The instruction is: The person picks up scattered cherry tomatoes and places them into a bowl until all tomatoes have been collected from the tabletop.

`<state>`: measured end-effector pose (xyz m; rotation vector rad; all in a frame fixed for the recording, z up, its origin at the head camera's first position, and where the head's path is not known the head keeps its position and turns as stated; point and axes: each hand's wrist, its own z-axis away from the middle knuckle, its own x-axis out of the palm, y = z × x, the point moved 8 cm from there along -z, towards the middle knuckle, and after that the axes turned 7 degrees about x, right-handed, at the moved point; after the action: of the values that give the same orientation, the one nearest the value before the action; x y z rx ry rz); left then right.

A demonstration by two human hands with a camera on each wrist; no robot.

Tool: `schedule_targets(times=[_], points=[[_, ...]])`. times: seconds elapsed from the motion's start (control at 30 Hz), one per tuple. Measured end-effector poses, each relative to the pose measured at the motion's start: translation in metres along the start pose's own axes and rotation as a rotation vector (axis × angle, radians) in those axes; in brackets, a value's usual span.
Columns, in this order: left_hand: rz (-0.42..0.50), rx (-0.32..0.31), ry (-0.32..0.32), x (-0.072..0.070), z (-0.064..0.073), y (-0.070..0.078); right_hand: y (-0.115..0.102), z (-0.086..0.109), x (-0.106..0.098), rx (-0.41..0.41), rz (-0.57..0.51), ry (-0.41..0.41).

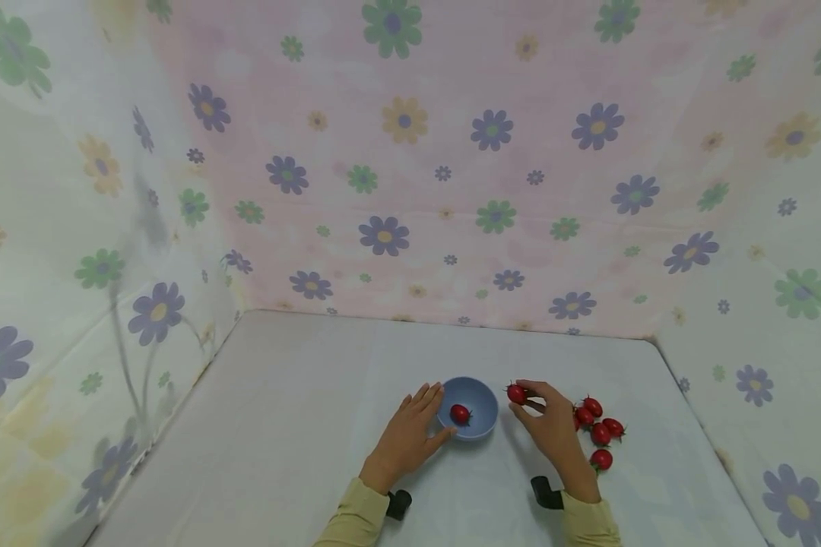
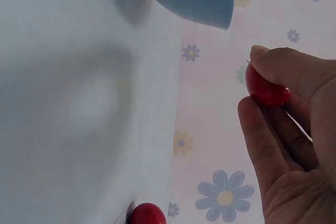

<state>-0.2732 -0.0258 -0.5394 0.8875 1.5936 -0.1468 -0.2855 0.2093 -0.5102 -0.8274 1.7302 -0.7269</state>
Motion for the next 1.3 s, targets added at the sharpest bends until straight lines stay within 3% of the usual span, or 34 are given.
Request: schedule_targets(times=[0.73, 1.3], points=[[0.006, -0.045, -0.028, 0.003, -0.001, -0.005, -0.014, 0.006, 0.019, 0.013, -0.029, -0.046], [0.012, -0.036, -0.018, 0.002, 0.0, -0.003, -0.027, 0.02, 0.033, -0.1, -0.073, -0.022]])
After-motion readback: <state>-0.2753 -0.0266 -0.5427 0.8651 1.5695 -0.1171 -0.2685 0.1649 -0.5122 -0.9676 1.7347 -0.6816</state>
